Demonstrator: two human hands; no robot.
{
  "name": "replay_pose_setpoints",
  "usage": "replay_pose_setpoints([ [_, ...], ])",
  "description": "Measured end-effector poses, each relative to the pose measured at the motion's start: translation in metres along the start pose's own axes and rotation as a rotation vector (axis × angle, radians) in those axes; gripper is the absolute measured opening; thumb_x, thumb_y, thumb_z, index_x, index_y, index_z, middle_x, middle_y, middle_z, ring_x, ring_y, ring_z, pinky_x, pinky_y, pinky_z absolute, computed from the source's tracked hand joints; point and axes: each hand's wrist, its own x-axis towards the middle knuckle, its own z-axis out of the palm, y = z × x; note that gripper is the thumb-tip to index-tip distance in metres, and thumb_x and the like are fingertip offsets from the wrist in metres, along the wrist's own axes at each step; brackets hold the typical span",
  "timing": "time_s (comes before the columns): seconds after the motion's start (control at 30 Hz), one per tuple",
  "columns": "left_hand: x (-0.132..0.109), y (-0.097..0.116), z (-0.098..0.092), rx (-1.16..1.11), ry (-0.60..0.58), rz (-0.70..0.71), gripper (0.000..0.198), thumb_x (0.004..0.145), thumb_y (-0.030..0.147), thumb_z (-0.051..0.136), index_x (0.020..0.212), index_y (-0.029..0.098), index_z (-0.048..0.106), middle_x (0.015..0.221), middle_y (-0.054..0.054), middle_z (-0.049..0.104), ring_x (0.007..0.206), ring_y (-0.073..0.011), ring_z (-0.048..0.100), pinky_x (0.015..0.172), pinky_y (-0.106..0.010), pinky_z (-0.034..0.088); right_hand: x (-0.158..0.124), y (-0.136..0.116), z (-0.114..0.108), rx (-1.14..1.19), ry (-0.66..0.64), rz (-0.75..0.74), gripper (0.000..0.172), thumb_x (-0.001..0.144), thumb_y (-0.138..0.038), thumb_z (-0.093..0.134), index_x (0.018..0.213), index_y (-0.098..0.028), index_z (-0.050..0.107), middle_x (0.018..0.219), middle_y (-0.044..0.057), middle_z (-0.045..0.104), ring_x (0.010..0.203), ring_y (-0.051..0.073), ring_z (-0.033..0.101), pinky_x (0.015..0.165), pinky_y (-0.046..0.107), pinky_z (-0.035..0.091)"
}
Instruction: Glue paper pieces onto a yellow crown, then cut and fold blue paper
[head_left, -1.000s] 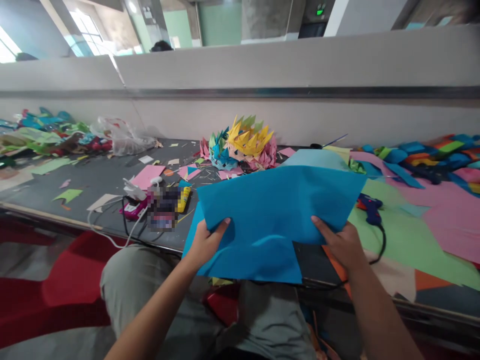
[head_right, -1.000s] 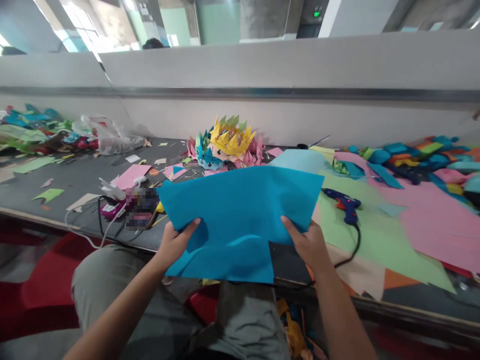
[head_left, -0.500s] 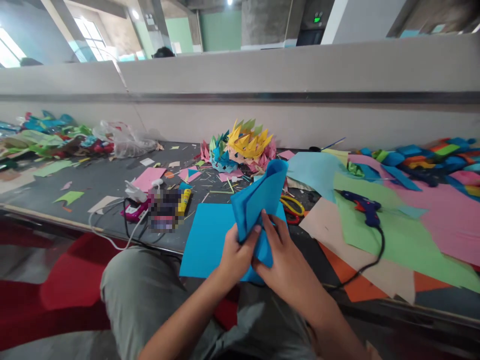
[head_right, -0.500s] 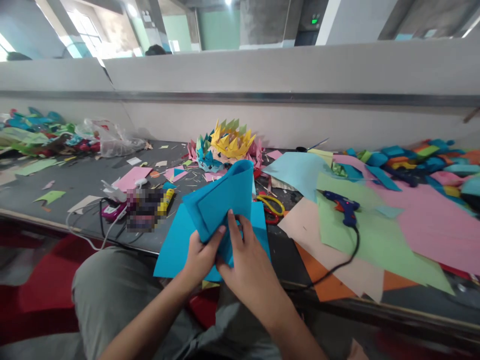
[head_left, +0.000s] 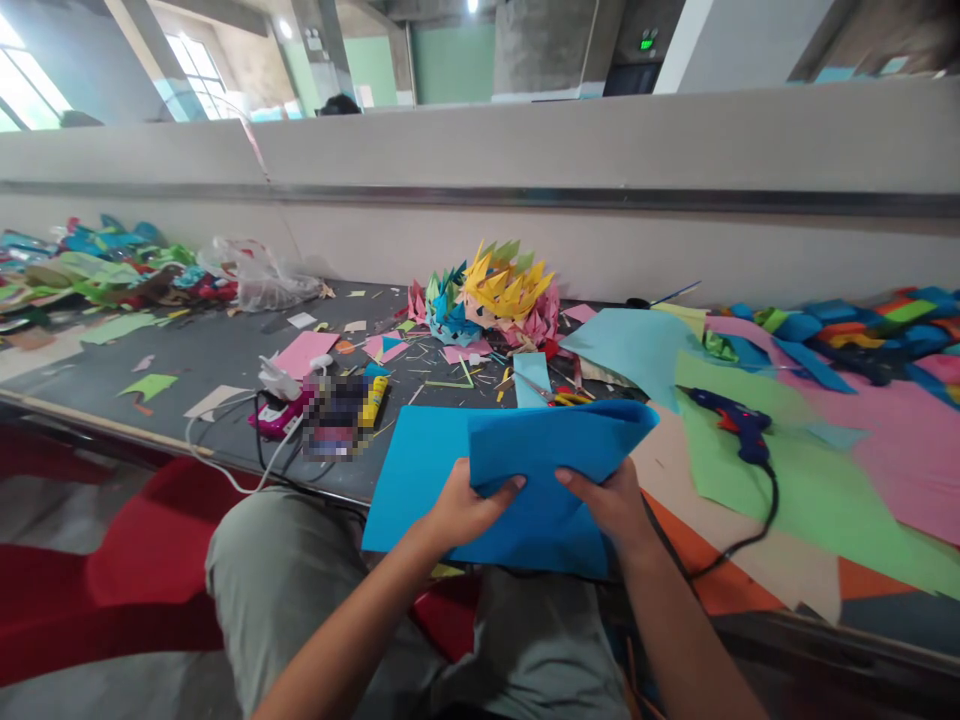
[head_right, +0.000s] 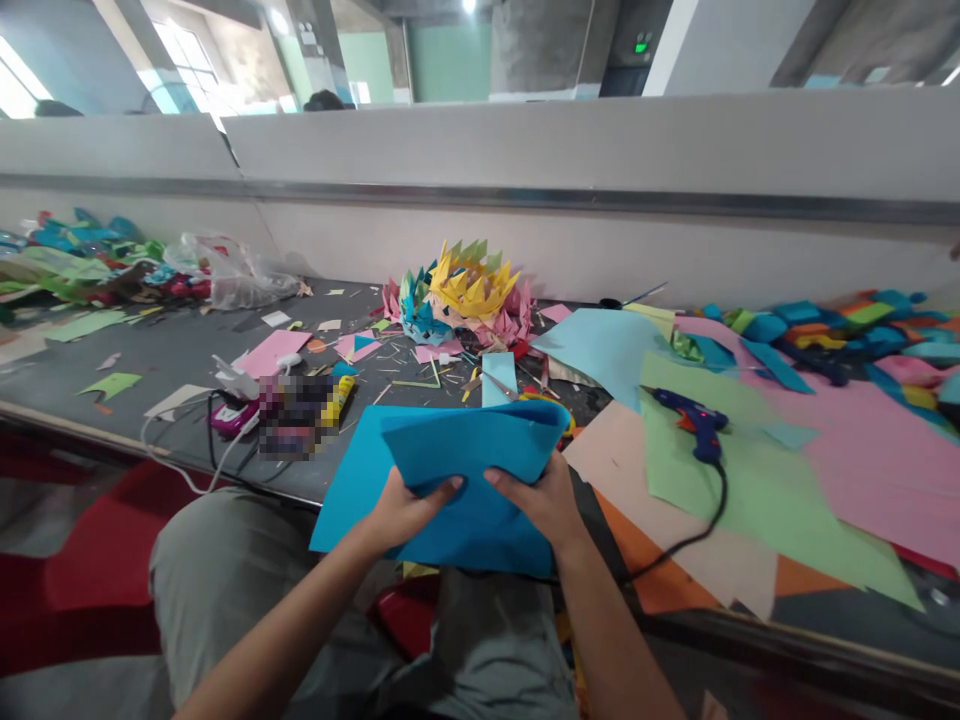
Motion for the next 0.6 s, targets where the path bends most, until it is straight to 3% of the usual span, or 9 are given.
replay_pose_setpoints([
  [0.1, 0.0, 0.0, 0.006, -0.064, 0.075, -0.03, 0.035, 0.077, 0.037, 0.061, 0.105, 0.018, 0.065, 0.099, -0.008, 0.07, 0.096, -0.0256, 0.063, 0.087, -0.038, 0.049, 0.0, -0.006, 0.006, 0.003, 0.047, -0.018, 0.038, 0.053, -0.041, 0.077, 0.081, -0.017, 0.068, 0.079, 0.008, 0.072, 0.073, 0.029, 0.067, 0.061, 0.037, 0.056],
  [0.2, 0.001, 0.0, 0.009, -0.092, 0.12, -0.059, 0.033, 0.076, 0.037, 0.061, 0.102, 0.017, 0.067, 0.1, -0.007, 0.07, 0.099, -0.0268, 0.062, 0.088, -0.039, 0.049, 0.0, -0.007, 0.008, 0.022, 0.057, 0.021, 0.039, 0.054, -0.041, 0.077, 0.083, -0.017, 0.068, 0.081, 0.008, 0.073, 0.076, 0.03, 0.067, 0.063, 0.038, 0.056],
  [0.4, 0.001, 0.001, 0.011, -0.14, 0.081, -0.05, 0.028, 0.079, 0.036, 0.059, 0.099, 0.018, 0.068, 0.098, -0.006, 0.071, 0.091, -0.0237, 0.065, 0.086, -0.035, 0.05, -0.001, 0.003, 0.005, 0.025, 0.091, 0.012, 0.039, 0.053, -0.037, 0.078, 0.085, -0.017, 0.068, 0.086, 0.008, 0.073, 0.081, 0.031, 0.067, 0.068, 0.041, 0.056],
  [0.6, 0.0, 0.001, 0.01, -0.141, 0.091, -0.07, 0.029, 0.078, 0.033, 0.061, 0.101, 0.017, 0.067, 0.099, -0.007, 0.07, 0.09, -0.0242, 0.065, 0.084, -0.036, 0.051, -0.004, 0.007, 0.006, 0.071, 0.03, 0.008, 0.037, 0.056, -0.039, 0.077, 0.084, -0.016, 0.069, 0.085, 0.009, 0.073, 0.079, 0.031, 0.067, 0.067, 0.041, 0.056],
])
